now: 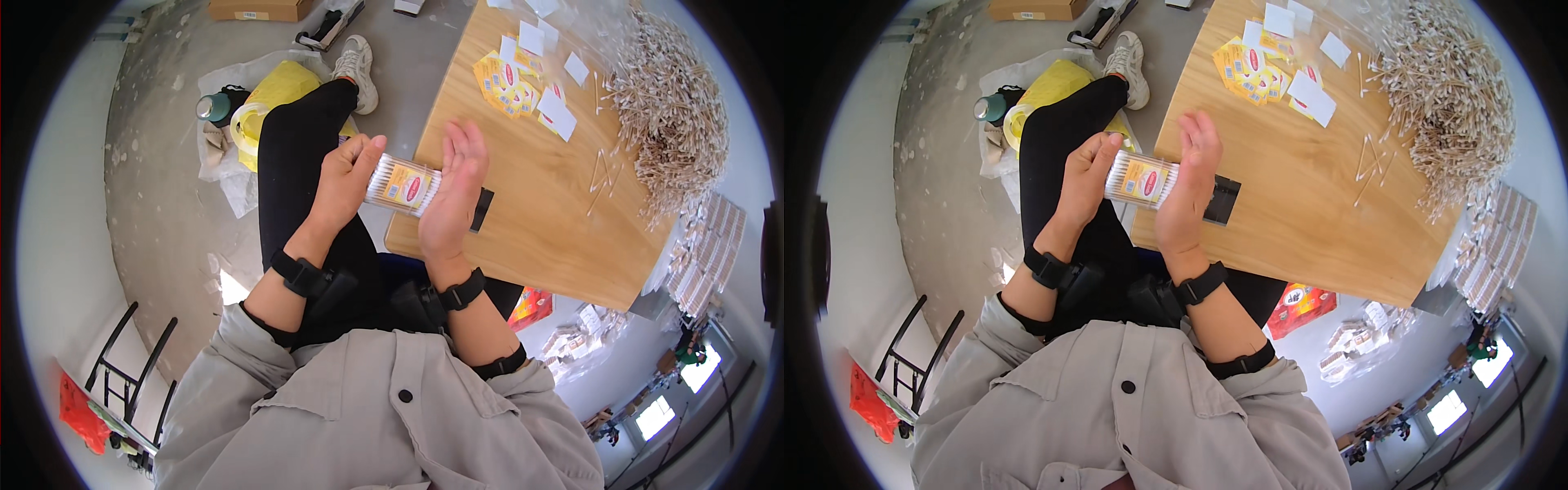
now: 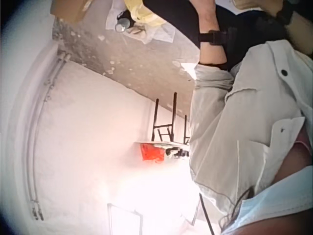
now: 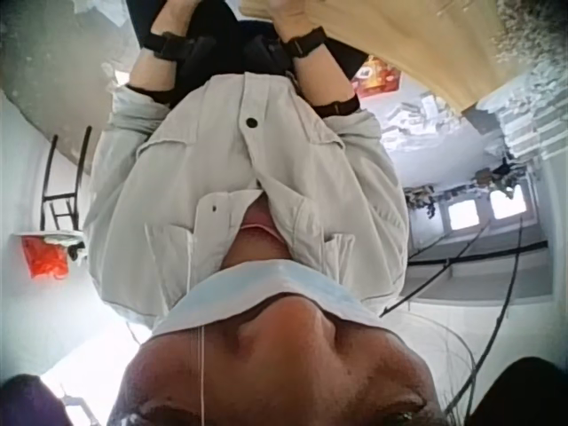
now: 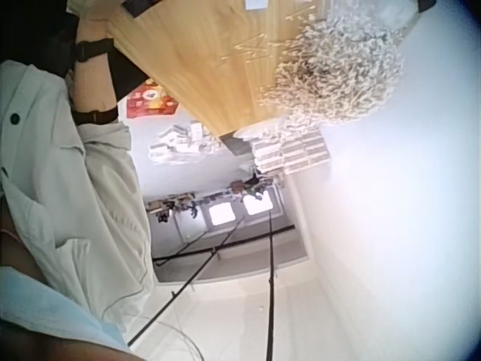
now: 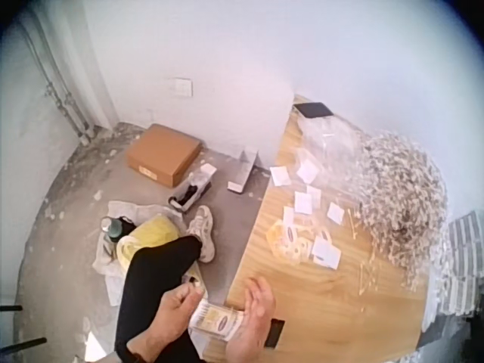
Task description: The person sits on the floor and packs cotton swabs into small plastic bags. They gather swabs from a large pile on a wooden table, align them into neat bundles, and insert them into clear packaging. The person then seals the bags and places them aside.
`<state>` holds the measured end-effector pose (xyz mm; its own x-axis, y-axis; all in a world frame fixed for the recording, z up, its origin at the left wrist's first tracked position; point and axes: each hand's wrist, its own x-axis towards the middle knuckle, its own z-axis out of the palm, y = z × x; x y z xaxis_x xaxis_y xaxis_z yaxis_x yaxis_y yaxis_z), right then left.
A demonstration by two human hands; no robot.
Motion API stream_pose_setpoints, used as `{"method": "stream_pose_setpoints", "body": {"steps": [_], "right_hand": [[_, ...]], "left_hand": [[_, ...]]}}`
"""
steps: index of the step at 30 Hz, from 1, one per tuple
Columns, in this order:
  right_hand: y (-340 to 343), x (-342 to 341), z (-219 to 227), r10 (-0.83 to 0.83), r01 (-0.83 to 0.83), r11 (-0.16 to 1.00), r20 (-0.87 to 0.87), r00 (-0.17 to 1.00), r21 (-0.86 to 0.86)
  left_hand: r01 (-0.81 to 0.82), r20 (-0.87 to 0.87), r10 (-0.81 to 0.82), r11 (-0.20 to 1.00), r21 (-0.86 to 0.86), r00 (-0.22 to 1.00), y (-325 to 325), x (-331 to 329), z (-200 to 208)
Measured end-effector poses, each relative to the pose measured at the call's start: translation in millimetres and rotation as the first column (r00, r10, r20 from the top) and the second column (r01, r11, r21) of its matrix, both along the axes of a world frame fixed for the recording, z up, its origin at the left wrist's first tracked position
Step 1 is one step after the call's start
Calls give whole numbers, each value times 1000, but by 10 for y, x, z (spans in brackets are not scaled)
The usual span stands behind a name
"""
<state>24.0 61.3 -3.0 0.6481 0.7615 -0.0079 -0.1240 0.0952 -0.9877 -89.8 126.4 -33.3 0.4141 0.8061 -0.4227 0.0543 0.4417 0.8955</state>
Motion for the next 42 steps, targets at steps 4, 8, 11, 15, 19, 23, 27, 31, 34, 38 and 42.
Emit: {"method": "stream_pose_setpoints", "body": {"steps": [4,8,11,15,19,23,27,31,34,38,42], "right_hand": [[34,-56,56,11,-9,999,51,999,-47],[34,-55,42,6,-5,999,51,999,-34],[16,-8,-45,-24,27,998,-39,999,61],[-32,46,-23,-24,33,995,-97,995,96],[-39,47,-42,-14,24,992,-83,996,125],[-111,85,-51,-39,38,999,33,999,31],[-213,-28,35,-63,63,998,14,998,-13],[-139,-67,19,-62,67,996,77,995,-54],[-66,-107,30,-23,36,994,129,991,-98],[41,-235,100,31,-25,995,64,997,-94],[108,-279,154,43,-35,992,65,997,-124]], "left_hand": [[-31,-21,33,997,64,999,-29,19,-72],[-62,-83,64,998,34,994,-37,41,8],[-115,-115,120,992,54,986,-55,-9,5],[-33,-111,28,999,-44,993,-92,-218,248],[-87,-99,73,984,-154,992,-166,-528,303],[-210,63,277,840,-500,959,-422,-432,389],[-233,127,327,850,-472,936,-493,-49,308],[-338,228,471,828,-447,852,-504,140,287],[-309,231,450,831,-462,863,-503,144,265],[-318,247,462,831,-457,852,-514,166,274],[-297,284,459,833,-467,842,-531,199,290]]}}
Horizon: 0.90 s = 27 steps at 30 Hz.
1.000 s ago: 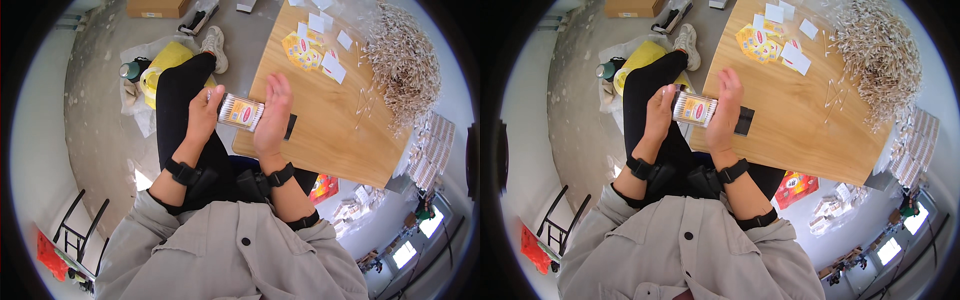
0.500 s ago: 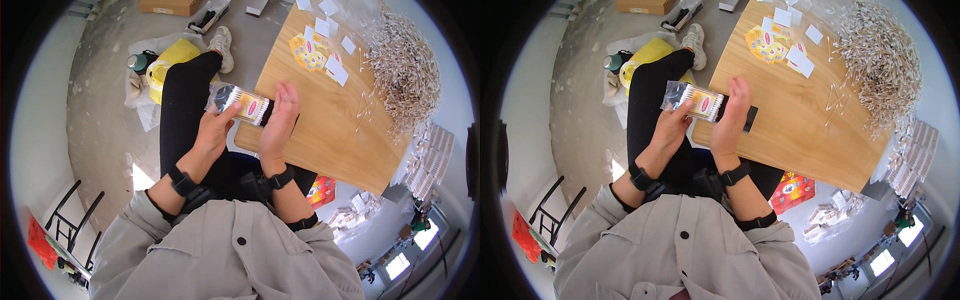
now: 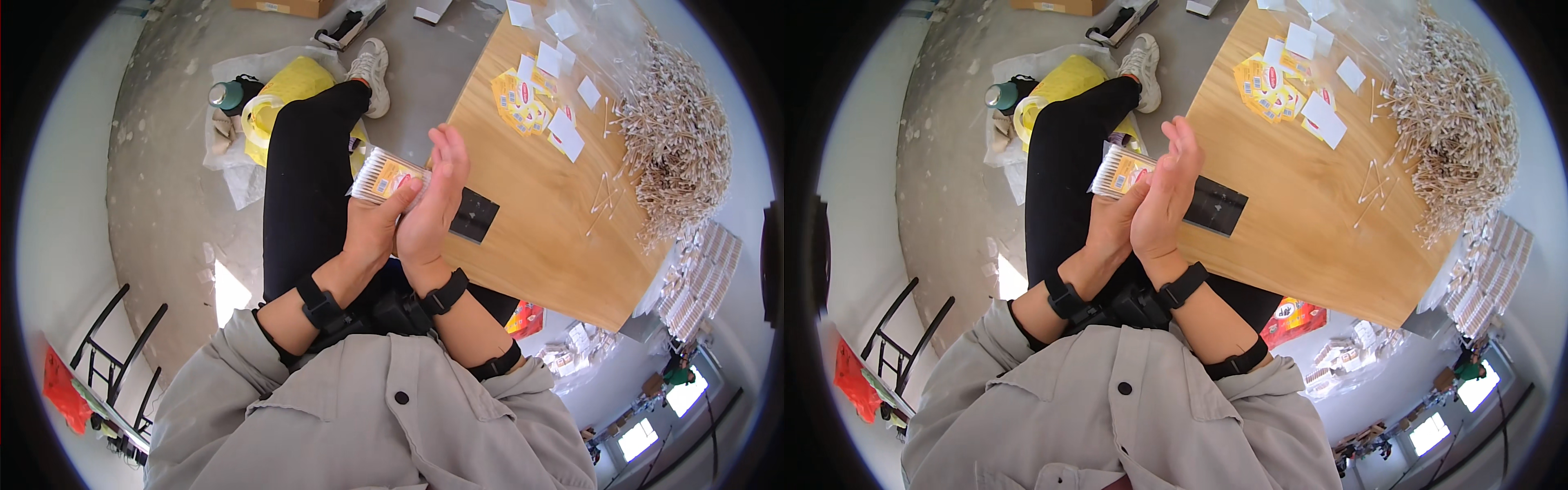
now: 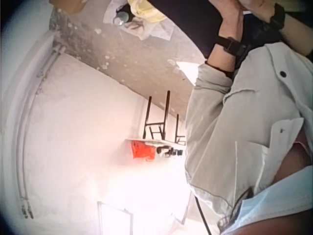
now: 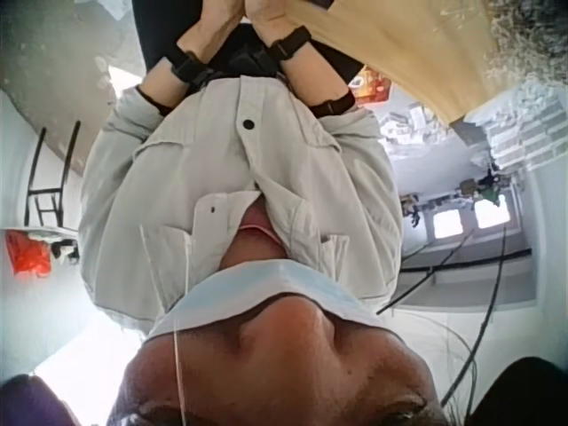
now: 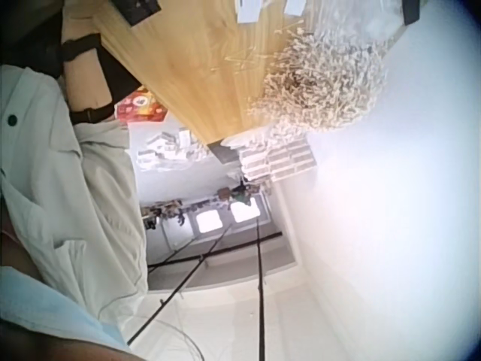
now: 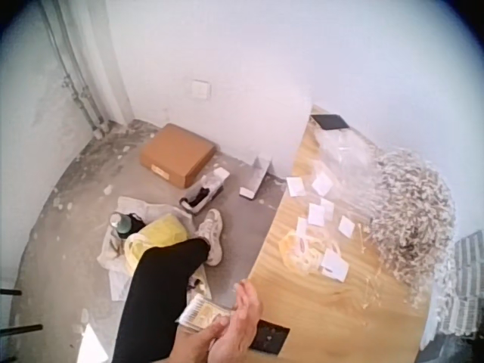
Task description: The person sits on the floor and packs cotton swabs into small plastic bags. They gather swabs from a large pile on a wooden table, align them into neat bundles, and insert them into clear packaging. The person then seals the bags and places them aside.
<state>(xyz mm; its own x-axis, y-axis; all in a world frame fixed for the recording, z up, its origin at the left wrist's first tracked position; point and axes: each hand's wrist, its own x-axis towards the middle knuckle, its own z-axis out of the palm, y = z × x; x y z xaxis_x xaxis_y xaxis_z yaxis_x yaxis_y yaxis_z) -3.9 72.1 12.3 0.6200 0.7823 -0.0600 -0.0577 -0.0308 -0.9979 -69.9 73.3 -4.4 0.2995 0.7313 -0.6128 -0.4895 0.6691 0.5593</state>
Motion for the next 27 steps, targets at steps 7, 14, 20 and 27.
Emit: {"method": "stream_pose_setpoints", "body": {"steps": [7,14,20,27], "right_hand": [[-22,44,-132,-18,30,993,-112,994,110],[13,3,-36,65,-68,997,90,994,28],[181,-251,114,134,-157,981,189,973,111],[415,-390,653,346,-250,902,-244,906,351]], "left_hand": [[-6,-58,1,997,-83,998,102,-56,101],[-18,-10,17,996,-87,1000,95,-46,33],[-46,-68,51,996,77,996,227,-372,95],[-71,-109,106,956,285,988,463,-674,715]]}}
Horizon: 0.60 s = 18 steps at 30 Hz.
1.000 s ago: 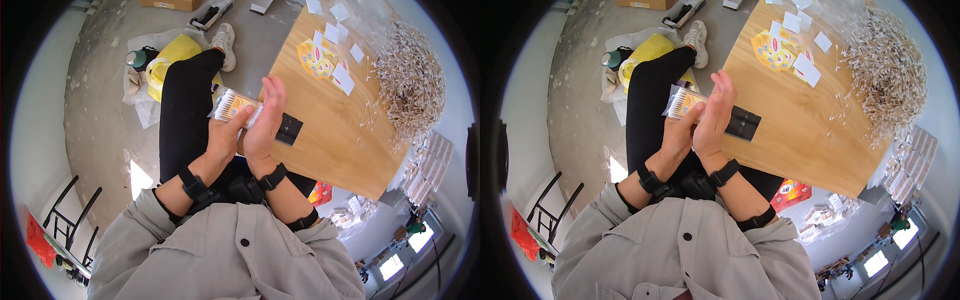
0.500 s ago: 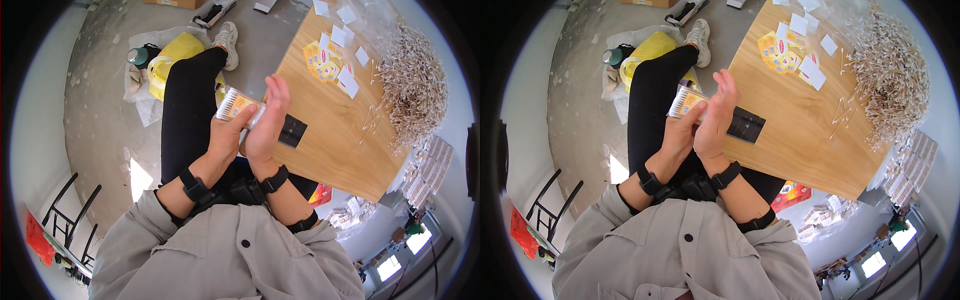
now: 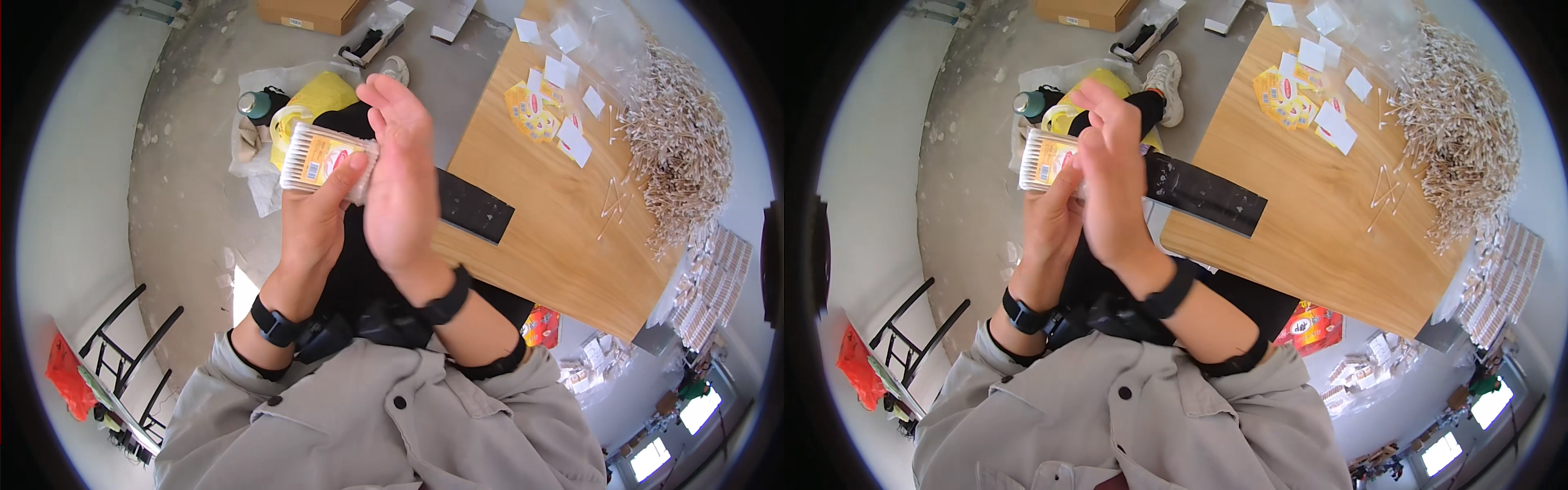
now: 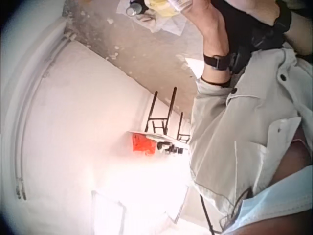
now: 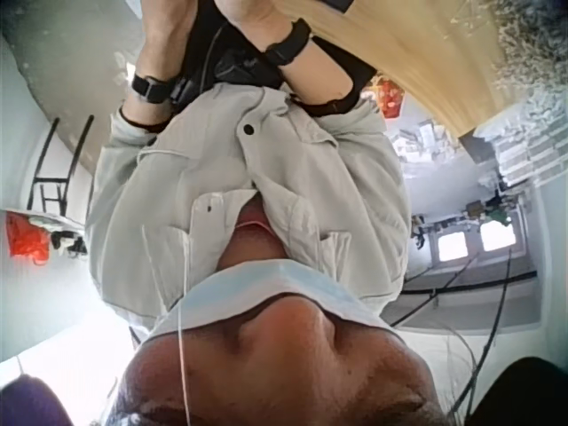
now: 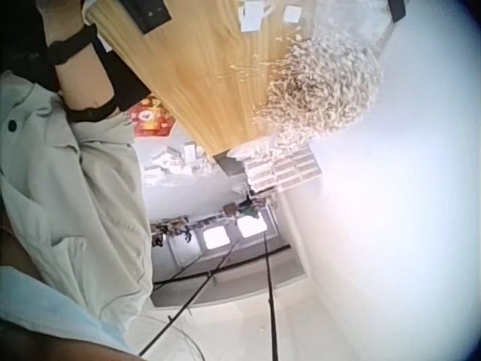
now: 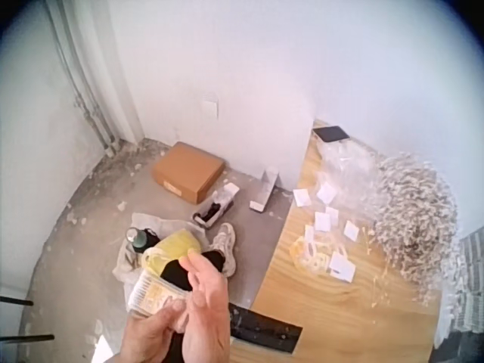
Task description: The person sits on the floor and packs cotton swabs into small plastic bags. They gather swabs from a large pile on a wooden table, align them into neat bundles, and insert them into clear packaging. The person then seals the bags and places them aside.
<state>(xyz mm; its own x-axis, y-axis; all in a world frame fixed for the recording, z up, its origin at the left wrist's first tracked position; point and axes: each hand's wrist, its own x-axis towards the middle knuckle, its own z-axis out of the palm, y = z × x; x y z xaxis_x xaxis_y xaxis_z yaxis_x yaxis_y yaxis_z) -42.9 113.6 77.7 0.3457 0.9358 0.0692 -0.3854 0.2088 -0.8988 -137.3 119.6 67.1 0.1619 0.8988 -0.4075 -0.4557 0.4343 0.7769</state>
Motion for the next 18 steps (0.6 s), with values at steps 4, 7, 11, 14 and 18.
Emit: {"method": "stream_pose_setpoints", "body": {"steps": [4,7,11,14,18], "right_hand": [[-273,665,147,237,-250,957,-99,967,-146],[-526,1029,213,455,-446,852,-34,890,-273],[-761,1220,330,454,-397,860,127,882,-319],[-927,1285,325,434,-366,874,174,884,-320],[-1064,1306,387,349,-262,918,289,891,-299]], "left_hand": [[140,194,-114,982,-126,974,-60,-3,194],[324,277,-267,927,-188,923,-156,99,179],[494,338,-413,845,-204,846,-264,202,211],[537,339,-455,817,-208,824,-355,260,210],[537,334,-459,820,-198,823,-447,347,257]]}}
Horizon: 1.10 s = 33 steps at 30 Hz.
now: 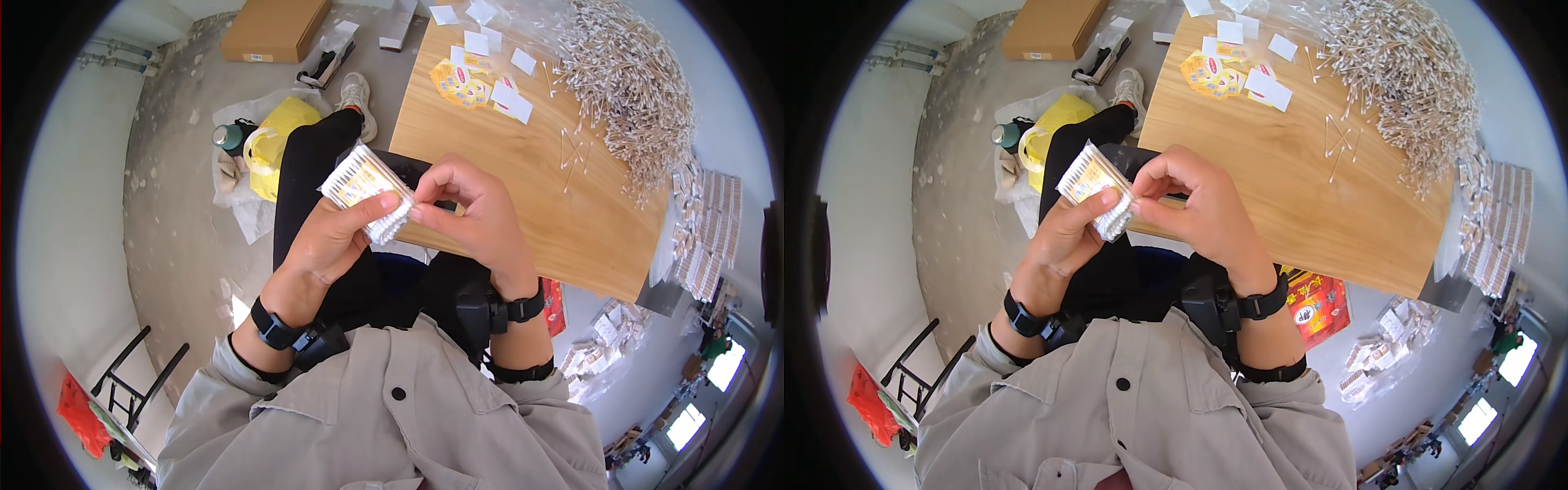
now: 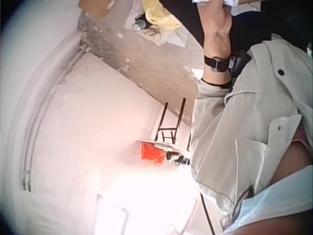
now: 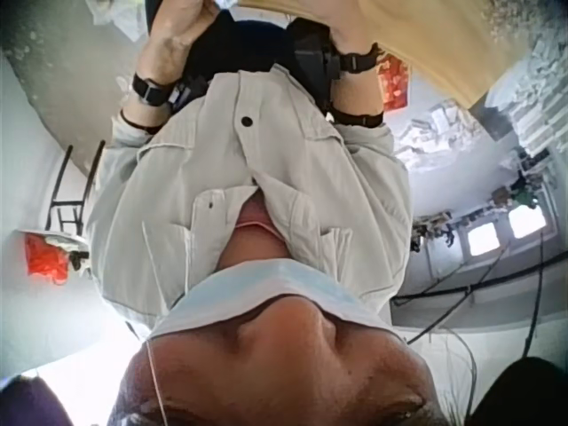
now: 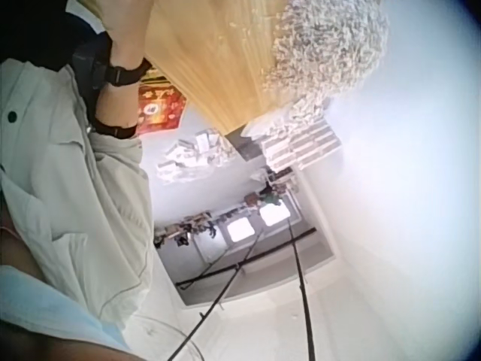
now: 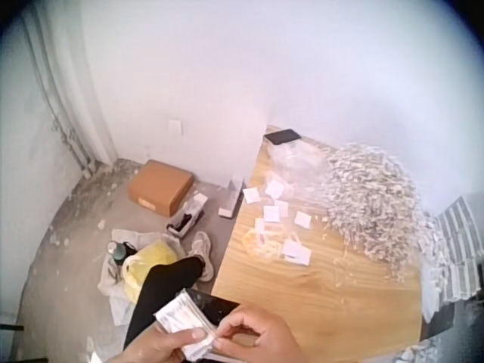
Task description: The person sits on the floor and packs cotton swabs into small plastic bags. They gather swabs from a large pile on a wooden table, align them into neat bundles, and insert them into clear packaging. The person then seals the bags and places them aside.
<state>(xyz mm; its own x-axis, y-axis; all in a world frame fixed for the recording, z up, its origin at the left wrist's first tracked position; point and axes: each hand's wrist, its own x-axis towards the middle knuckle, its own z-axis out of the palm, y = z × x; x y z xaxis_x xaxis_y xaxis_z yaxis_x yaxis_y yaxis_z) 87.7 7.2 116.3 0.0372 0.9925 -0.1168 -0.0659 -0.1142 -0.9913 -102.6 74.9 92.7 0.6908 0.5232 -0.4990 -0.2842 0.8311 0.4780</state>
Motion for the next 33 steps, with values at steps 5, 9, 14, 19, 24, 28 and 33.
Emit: {"method": "stream_pose_setpoints", "body": {"steps": [5,9,14,19,24,28,33], "right_hand": [[-135,-47,-15,-158,155,982,24,987,106],[-217,-17,-69,-197,196,974,-5,980,112],[-305,194,-75,-166,170,985,-110,980,32],[-387,526,-24,-75,50,988,-178,981,-143],[-457,537,-51,-231,231,973,-28,972,-6],[-523,201,-87,-591,590,798,-28,806,124],[-614,-49,-216,-629,623,777,-91,772,-90]], "left_hand": [[-21,6,21,1000,-1,1000,-71,111,61],[2,0,-2,1000,-28,1000,-108,188,63],[108,44,-107,994,-23,993,-113,359,41],[161,4,-161,987,-23,987,-196,570,43],[106,3,-106,993,-54,994,-230,770,5],[39,27,-36,992,-120,999,-249,868,2],[-39,-21,38,997,-62,999,-244,910,-40]]}}
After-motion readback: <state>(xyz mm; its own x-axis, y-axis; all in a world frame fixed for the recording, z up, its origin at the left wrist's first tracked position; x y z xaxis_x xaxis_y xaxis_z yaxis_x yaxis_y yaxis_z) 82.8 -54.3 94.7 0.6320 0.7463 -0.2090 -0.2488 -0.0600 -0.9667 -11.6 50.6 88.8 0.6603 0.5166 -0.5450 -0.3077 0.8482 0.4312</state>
